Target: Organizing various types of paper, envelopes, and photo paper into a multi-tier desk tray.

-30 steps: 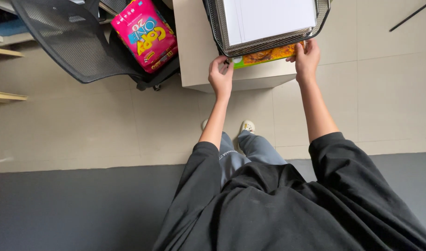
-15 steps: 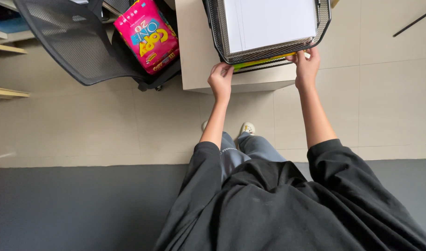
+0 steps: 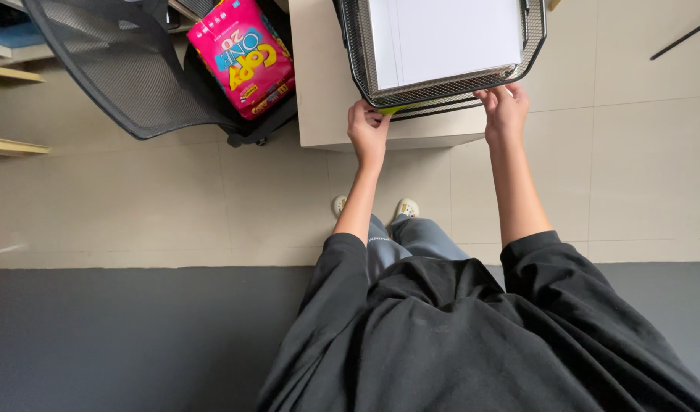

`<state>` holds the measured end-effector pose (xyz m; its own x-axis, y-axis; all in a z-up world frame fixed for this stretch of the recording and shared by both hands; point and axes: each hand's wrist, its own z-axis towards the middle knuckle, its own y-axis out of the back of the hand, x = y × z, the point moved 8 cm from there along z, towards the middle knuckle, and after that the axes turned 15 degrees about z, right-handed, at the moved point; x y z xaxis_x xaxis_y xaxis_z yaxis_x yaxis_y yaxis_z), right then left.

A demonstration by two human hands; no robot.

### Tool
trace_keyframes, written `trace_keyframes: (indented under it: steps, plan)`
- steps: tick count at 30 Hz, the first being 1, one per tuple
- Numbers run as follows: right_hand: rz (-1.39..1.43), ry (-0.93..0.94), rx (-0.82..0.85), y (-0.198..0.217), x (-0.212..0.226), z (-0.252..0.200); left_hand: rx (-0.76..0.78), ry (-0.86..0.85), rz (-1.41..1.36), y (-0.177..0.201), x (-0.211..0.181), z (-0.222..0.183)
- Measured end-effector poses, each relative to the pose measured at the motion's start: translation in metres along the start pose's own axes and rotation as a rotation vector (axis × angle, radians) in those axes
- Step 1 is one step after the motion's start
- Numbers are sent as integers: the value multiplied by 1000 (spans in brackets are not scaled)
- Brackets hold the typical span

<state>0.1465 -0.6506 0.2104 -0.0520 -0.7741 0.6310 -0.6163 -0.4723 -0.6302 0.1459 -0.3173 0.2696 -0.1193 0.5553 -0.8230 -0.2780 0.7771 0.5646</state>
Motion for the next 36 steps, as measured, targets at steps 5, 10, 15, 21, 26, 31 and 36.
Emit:
trace_keyframes:
  steps: [5, 10, 15, 21, 26, 31, 36]
  plan:
    - [91, -118, -29, -4, 0, -5, -42, 11, -3, -3, 0, 4]
    - [159, -187, -101, 3, -2, -9, 3, 206, -283, -9, 12, 1]
    - [68, -147, 28, 1, 4, -8, 98, 455, -468, -15, 25, -7]
    - [-81, -38, 41, 10, 3, 7, 92, 415, -706, -38, 63, 3]
    - [-151, 41, 57, 14, -2, 18, 58, 360, -488, -31, 52, 7]
    - [-167, 63, 68, 10, 3, 13, 38, 423, -496, -34, 60, 9]
    - [-160, 60, 98, 16, 1, 23, 44, 272, -441, -35, 66, 13]
